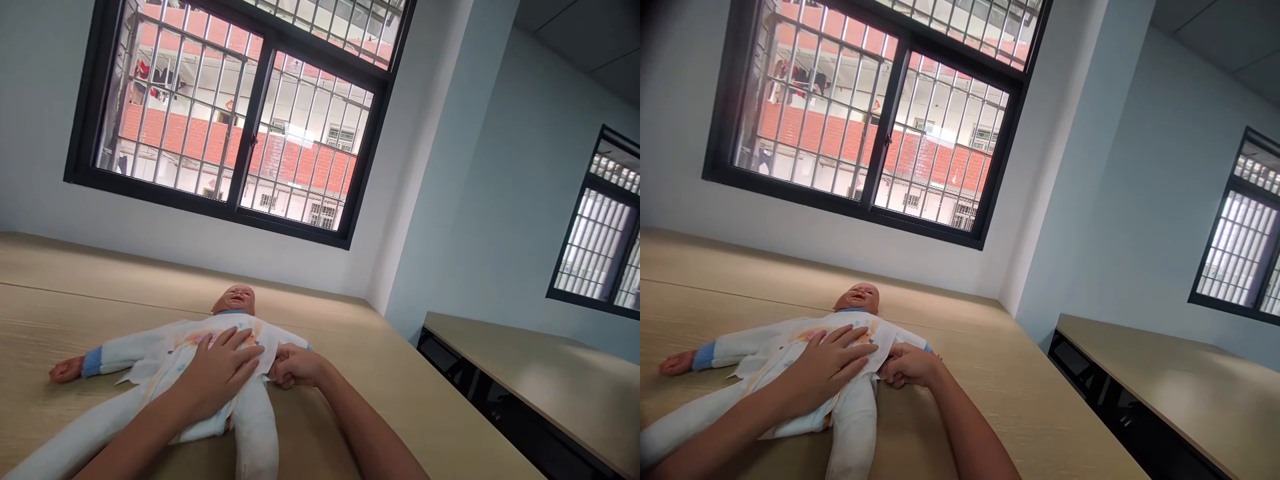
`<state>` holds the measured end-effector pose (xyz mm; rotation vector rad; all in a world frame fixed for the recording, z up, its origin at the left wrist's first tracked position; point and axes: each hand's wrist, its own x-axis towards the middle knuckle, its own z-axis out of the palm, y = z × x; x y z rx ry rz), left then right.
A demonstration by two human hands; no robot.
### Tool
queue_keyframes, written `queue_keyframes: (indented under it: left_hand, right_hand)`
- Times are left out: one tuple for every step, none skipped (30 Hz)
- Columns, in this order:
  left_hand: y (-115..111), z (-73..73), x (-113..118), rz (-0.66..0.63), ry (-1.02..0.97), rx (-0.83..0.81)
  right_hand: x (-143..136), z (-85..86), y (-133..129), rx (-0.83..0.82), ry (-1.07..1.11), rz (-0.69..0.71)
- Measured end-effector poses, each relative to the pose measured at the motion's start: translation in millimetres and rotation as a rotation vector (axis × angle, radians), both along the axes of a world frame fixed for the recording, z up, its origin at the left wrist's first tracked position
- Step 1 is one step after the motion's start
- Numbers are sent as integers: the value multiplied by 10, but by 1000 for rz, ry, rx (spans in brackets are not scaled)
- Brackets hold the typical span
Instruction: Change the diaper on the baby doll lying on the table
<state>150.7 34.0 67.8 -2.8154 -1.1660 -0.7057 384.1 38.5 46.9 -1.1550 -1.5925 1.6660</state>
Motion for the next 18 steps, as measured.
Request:
queue_keyframes:
  left_hand:
    - [7, 13, 2, -10, 10, -9]
    - [14, 25, 3, -17, 19, -17]
    - [19, 33, 6, -25, 30, -24]
    - [20, 37, 11, -31, 42, -26]
    - [16, 38, 19, -37, 58, -27]
    - [7, 36, 32, -42, 77, -24]
    - [-7, 31, 47, -44, 98, -18]
    - [-23, 25, 64, -43, 119, -10]
    - [-39, 19, 81, -39, 139, -1]
    - [-54, 14, 98, -31, 157, 8]
    - [-65, 11, 114, -24, 172, 14]
    - [-73, 11, 128, -20, 182, 17]
    - [-77, 13, 141, -17, 190, 16]
    - [-77, 17, 153, -15, 195, 14]
    - [-76, 23, 166, -11, 199, 12]
    - [-74, 29, 181, -5, 202, 12]
    - [-72, 35, 197, 2, 206, 14]
    - [-70, 39, 214, 10, 209, 17]
  right_hand:
    - [3, -13, 4, -8, 24, 9]
    - [5, -27, 9, -12, 34, 13]
    - [6, -39, 13, -12, 35, 10]
    - [4, -49, 17, -13, 29, -1]
    - [1, -57, 19, -17, 20, -18]
    - [-5, -60, 19, -24, 11, -40]
    - [-12, -59, 17, -34, 4, -64]
    - [-21, -54, 12, -44, -1, -85]
    - [-30, -45, 6, -52, -3, -101]
    - [-39, -33, -1, -57, -2, -109]
    - [-47, -21, -8, -58, -1, -109]
    - [-53, -9, -14, -60, -2, -102]
    - [-58, 1, -18, -64, -8, -92]
    - [-60, 8, -21, -67, -20, -83]
    - [-60, 10, -20, -69, -36, -76]
    - [-56, 8, -17, -67, -53, -73]
    - [-50, 2, -11, -61, -69, -73]
    - [-40, -7, -3, -48, -83, -74]
